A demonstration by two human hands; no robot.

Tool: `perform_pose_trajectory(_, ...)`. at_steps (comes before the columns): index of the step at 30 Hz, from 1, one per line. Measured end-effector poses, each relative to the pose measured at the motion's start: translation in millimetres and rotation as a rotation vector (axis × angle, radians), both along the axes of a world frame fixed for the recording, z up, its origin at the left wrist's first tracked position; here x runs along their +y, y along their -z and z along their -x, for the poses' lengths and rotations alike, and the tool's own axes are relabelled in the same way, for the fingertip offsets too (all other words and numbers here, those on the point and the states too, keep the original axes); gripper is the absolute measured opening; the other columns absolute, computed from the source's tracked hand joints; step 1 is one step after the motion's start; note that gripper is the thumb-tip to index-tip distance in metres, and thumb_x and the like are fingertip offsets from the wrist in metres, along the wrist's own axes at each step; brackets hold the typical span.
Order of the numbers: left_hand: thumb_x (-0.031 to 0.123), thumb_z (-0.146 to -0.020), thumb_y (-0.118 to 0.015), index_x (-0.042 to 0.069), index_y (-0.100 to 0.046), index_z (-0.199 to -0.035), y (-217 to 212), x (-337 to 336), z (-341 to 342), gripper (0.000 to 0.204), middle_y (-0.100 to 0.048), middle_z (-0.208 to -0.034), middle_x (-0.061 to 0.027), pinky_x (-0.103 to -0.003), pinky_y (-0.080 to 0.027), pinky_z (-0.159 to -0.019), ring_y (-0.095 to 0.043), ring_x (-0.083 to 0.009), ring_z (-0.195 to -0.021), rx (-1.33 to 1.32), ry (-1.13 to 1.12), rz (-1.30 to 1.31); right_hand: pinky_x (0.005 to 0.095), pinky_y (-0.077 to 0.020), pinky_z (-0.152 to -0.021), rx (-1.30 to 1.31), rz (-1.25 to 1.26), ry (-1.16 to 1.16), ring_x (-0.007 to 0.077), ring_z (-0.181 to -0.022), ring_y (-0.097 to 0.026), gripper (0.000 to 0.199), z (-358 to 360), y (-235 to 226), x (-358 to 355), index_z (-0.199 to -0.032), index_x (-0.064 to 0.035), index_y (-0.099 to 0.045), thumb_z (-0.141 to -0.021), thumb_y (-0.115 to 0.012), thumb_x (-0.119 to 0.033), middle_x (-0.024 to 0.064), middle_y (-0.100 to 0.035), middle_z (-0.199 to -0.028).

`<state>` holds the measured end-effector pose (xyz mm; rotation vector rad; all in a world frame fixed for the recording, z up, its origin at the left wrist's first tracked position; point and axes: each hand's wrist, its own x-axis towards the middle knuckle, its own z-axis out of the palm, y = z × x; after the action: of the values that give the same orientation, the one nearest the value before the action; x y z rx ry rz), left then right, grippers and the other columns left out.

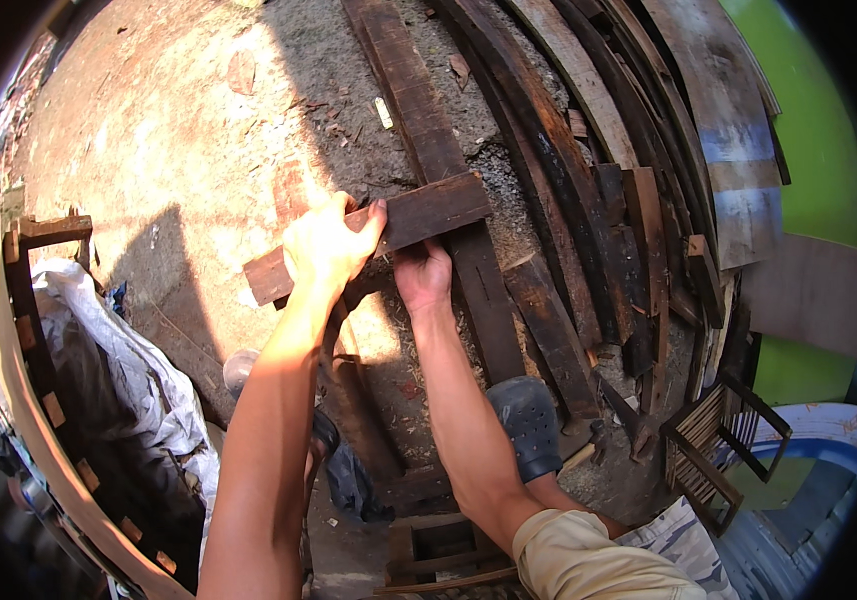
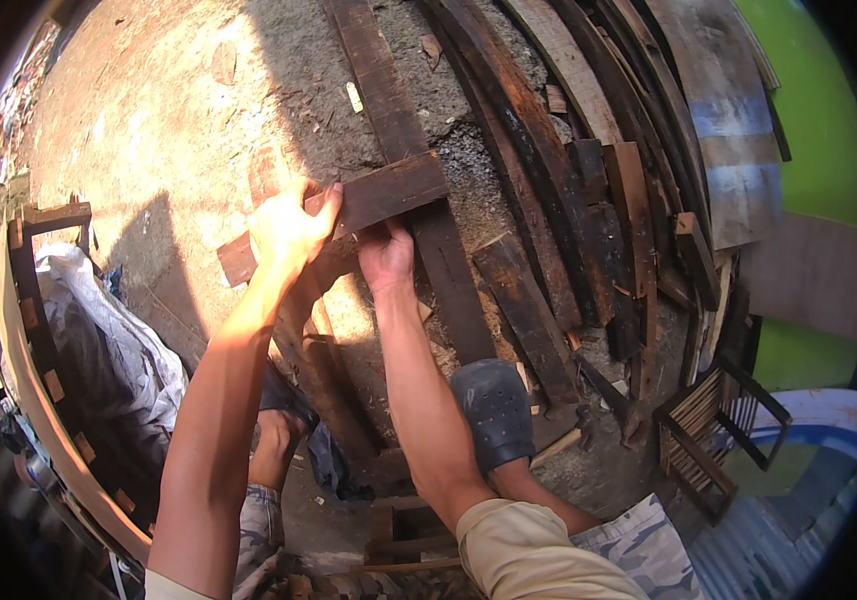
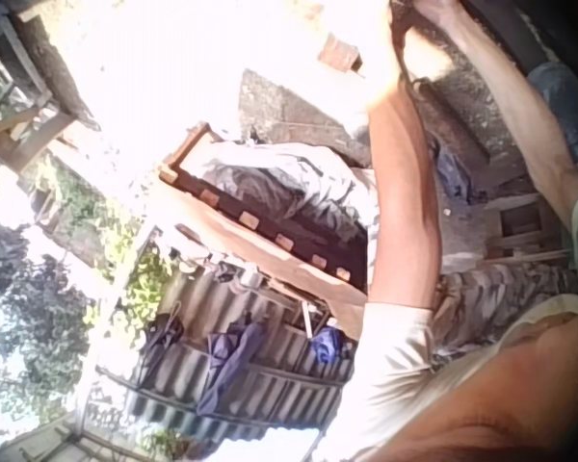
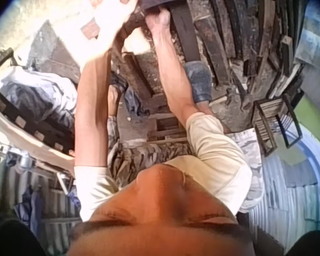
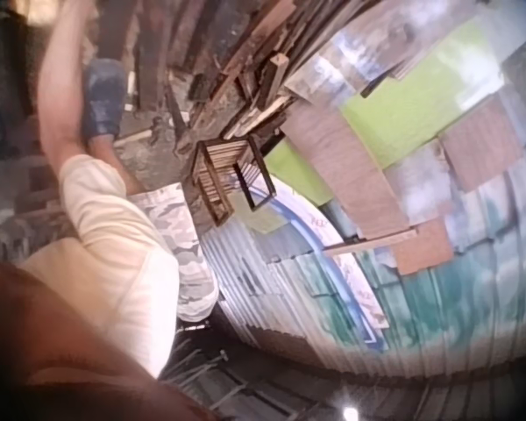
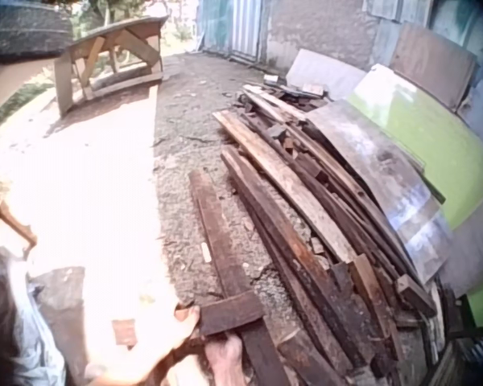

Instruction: The person sits on the ground and uses a hammer to drive nails into a small wooden block, then places the block on a larger wooden frame and continues hammering. The person adjusts the wood pieces and hammers them together.

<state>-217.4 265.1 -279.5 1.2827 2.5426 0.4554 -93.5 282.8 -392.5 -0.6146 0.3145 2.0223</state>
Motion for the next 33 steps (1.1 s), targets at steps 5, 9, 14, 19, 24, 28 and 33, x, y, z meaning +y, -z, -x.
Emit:
perform_pose_trajectory(5, 0.058, -0.085, -0.065, 0.009, -0.073, -0.092, 2, -1, -2, 0.050, -0.072, -0.081, -0.0197, -0.045, -0.055, -0.075, -0.072, -0.0363, -0.079, 0.009, -0.007, -0.023, 0.0410, -0.0394, -0.116, -0.041, 0.062, 0.026, 0.0266, -0.126, -0.055, 0.038, 12, -5, -1, -0.135, 0.0008, -0.053, -0.103, -0.050, -0.020, 0.0142, -0.059, -0.134)
perform_pose_trajectory(9, 0.058, -0.085, -0.065, 0.009, -0.073, -0.092, -3, 1, -1, 0.050, -0.072, -0.081, -0.0200, -0.045, -0.055, -0.075, -0.072, -0.0365, -0.080, -0.011, -0.019, 0.014, 0.0401, -0.0421, -0.113, -0.151, 0.066, -0.014, 0.0252, -0.124, -0.056, 0.036, 15, -8, 2, -0.134, -0.0018, -0.054, -0.105, -0.046, -0.023, 0.0126, -0.059, -0.133)
perform_pose_trajectory(14, 0.058, -0.085, -0.065, 0.009, -0.073, -0.092, -3, 2, -3, 0.050, -0.072, -0.080, -0.0200, -0.045, -0.055, -0.074, -0.072, -0.0367, -0.078, 0.003, -0.009, -0.004, 0.0412, -0.0443, -0.111, -0.186, 0.109, -0.025, 0.0254, -0.124, -0.056, 0.036, 10, 7, 10, -0.134, -0.0017, -0.054, -0.106, -0.044, -0.023, 0.0128, -0.059, -0.134)
perform_pose_trajectory(19, 0.057, -0.084, -0.066, 0.009, -0.073, -0.092, 5, -2, 1, 0.050, -0.072, -0.079, -0.0199, -0.045, -0.055, -0.072, -0.072, -0.0368, -0.077, 0.042, -0.007, -0.064, 0.0405, -0.0454, -0.111, -0.196, 0.188, 0.000, 0.0269, -0.119, -0.059, 0.034, 13, 6, 6, -0.127, 0.0006, -0.056, -0.105, -0.047, -0.023, 0.0150, -0.062, -0.127)
perform_pose_trajectory(24, 0.057, -0.084, -0.066, 0.009, -0.073, -0.095, 3, -1, -2, 0.050, -0.072, -0.081, -0.0199, -0.045, -0.055, -0.074, -0.072, -0.0369, -0.079, 0.014, -0.010, -0.026, 0.0424, -0.0461, -0.109, -0.044, 0.083, -0.052, 0.0273, -0.119, -0.059, 0.033, 10, 14, 13, -0.127, -0.0015, -0.057, -0.106, -0.044, -0.023, 0.0138, -0.062, -0.127)
perform_pose_trajectory(28, 0.058, -0.084, -0.065, 0.009, -0.074, -0.095, 0, 1, -2, 0.051, -0.072, -0.083, -0.0200, -0.045, -0.055, -0.075, -0.072, -0.0369, -0.081, -0.006, -0.012, 0.011, 0.0428, -0.0470, -0.107, -0.036, 0.080, -0.033, 0.0274, -0.116, -0.060, 0.033, 12, 12, 11, -0.126, -0.0027, -0.058, -0.105, -0.044, -0.024, 0.0127, -0.063, -0.125)
perform_pose_trajectory(33, 0.058, -0.084, -0.065, 0.009, -0.073, -0.095, 0, 1, 1, 0.051, -0.072, -0.085, -0.0201, -0.044, -0.055, -0.077, -0.072, -0.0365, -0.083, -0.022, -0.016, 0.017, 0.0424, -0.0464, -0.108, -0.175, 0.018, -0.014, 0.0276, -0.118, -0.060, 0.036, 21, -2, 6, -0.129, -0.0009, -0.056, -0.106, -0.042, -0.025, 0.0136, -0.061, -0.127)
